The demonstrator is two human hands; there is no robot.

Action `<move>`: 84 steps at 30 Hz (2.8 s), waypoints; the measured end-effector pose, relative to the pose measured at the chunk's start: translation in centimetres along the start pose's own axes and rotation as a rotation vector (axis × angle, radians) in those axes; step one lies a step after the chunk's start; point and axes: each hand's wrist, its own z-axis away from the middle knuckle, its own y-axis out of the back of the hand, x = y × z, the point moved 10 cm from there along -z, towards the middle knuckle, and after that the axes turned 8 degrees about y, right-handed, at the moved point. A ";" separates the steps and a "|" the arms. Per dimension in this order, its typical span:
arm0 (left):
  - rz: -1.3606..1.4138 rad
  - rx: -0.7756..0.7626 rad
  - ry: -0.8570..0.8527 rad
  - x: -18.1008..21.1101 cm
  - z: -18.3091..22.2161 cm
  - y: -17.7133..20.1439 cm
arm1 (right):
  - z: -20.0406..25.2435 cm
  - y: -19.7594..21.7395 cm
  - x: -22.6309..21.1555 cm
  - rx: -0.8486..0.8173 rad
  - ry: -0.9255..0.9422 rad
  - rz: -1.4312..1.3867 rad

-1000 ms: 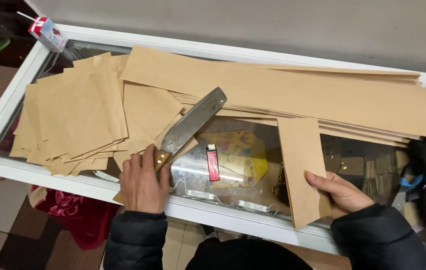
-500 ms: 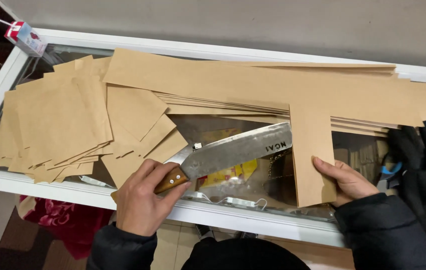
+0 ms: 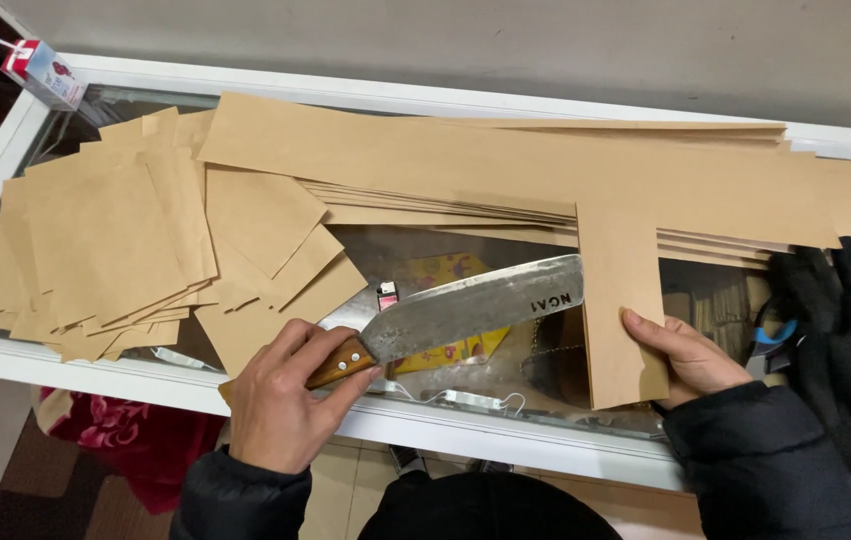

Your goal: Folding brown paper strips and cutting them into smaller pieces using a large knife and a lighter.

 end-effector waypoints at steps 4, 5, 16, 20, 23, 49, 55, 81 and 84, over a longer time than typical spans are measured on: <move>-0.027 -0.010 0.024 -0.3 0.1 -0.3 | -0.5 0.2 0.1 -0.014 0.008 -0.002; -0.031 -0.005 0.027 -0.4 0.2 -0.3 | -0.5 0.2 0.1 -0.015 0.003 0.003; -0.045 -0.029 0.055 -0.6 0.2 -0.8 | -0.1 -0.6 0.0 -0.008 -0.011 0.020; -0.045 0.009 -0.037 0.6 0.0 -1.0 | 1.4 -2.2 -1.7 0.104 0.045 0.144; -0.083 0.016 -0.088 1.6 -0.2 -2.9 | 2.4 -4.0 -1.9 0.120 0.084 0.227; -0.057 0.026 -0.177 6.7 -0.5 -4.0 | 4.5 -5.8 -1.2 0.041 -0.059 0.360; -0.157 0.021 -0.136 4.6 0.6 -3.6 | 4.7 -3.1 -2.1 0.078 -0.064 0.360; -0.209 0.082 -0.163 11.3 3.5 -5.7 | 5.1 0.9 -1.4 -0.108 -0.040 0.413; -0.186 0.047 -0.093 8.8 4.3 -5.3 | 5.1 1.4 -1.6 -0.102 -0.050 0.445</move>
